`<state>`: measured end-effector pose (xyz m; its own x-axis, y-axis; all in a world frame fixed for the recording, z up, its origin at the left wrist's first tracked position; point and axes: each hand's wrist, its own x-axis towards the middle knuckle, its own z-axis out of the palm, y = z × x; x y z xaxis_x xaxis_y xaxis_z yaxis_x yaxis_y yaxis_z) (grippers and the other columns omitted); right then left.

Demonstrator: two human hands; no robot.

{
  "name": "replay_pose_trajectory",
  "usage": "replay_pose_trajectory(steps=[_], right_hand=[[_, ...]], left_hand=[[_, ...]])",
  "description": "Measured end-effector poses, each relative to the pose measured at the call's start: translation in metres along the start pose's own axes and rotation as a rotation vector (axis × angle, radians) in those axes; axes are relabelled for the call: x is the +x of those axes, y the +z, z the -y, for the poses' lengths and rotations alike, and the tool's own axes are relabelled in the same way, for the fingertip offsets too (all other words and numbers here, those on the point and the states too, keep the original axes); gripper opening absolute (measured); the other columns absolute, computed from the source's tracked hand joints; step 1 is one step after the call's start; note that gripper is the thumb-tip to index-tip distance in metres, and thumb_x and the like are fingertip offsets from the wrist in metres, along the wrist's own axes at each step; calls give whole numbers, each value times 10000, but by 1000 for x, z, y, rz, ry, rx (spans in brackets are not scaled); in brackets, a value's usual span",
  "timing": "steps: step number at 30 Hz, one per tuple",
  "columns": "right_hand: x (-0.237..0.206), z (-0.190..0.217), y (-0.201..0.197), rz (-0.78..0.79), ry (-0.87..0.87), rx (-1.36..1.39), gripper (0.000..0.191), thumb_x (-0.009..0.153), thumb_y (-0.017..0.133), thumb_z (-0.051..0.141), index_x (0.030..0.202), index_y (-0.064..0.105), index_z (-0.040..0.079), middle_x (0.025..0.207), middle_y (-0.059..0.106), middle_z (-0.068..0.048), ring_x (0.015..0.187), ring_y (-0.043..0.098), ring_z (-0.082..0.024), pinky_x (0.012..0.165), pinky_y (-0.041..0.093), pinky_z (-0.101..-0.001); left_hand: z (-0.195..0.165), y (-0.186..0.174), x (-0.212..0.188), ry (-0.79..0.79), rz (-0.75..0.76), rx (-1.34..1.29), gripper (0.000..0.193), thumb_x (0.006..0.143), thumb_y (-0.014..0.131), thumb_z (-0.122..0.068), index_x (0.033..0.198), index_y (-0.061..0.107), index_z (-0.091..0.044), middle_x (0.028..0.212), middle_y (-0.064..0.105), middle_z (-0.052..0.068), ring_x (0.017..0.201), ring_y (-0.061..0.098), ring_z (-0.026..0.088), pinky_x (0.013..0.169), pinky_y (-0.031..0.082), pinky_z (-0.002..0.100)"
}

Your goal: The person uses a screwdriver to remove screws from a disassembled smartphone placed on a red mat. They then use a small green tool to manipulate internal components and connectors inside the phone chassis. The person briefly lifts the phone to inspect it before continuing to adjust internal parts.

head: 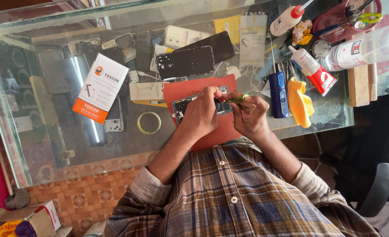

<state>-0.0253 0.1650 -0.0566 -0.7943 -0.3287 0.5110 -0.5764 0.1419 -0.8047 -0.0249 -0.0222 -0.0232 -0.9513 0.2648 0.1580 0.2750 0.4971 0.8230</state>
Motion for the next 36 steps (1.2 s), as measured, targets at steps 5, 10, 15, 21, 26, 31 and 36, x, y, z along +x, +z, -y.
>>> replay_pose_trajectory(steps=[5,10,15,21,26,31,36], right_hand=[[1,-2,1,11,18,-12,608,980,516,-245,1311,160,120,1249,610,-302,1137,726,-347,876,653,-368],[6,-4,-2,-63,-102,-294,594,962,738,-97,1273,266,90,1072,656,-183,981,752,-304,847,615,-399],[11,-2,-8,25,-103,-208,547,936,721,-89,1281,320,53,1102,651,-264,950,748,-376,792,619,-376],[20,-1,-5,-36,-111,-240,639,893,814,-18,1287,318,67,998,665,-210,856,731,-294,671,570,-338],[24,6,-5,-67,-96,-258,634,936,819,-59,1302,319,73,943,668,-150,857,774,-252,667,595,-300],[26,10,-5,9,-102,-206,540,955,728,-70,1309,342,62,1046,697,-169,876,758,-308,725,621,-345],[24,12,-7,-29,-109,-316,612,902,852,17,1253,351,47,960,625,-154,791,714,-286,635,532,-343]], left_hand=[[2,0,0,6,-4,18,431,817,556,135,1186,405,-29,1065,701,144,1000,718,353,746,578,446],[2,2,-2,9,-9,20,421,834,566,130,1191,400,-20,1116,688,136,1050,708,350,788,576,440],[0,-4,-6,148,-100,174,722,749,870,-200,1274,410,-18,1288,589,146,1109,577,343,927,463,491],[-1,-12,-5,186,-171,164,845,719,905,-308,1320,402,7,1341,542,130,1163,533,335,979,428,496],[10,-27,2,139,-336,143,366,950,724,-52,1229,488,-22,1215,584,142,1105,579,337,975,482,467],[35,-55,25,96,-385,348,134,975,635,17,1078,571,-40,1032,606,130,1013,597,348,905,500,469],[46,-60,46,107,-313,435,87,932,700,-62,947,615,-52,915,611,96,929,613,321,800,519,444]])
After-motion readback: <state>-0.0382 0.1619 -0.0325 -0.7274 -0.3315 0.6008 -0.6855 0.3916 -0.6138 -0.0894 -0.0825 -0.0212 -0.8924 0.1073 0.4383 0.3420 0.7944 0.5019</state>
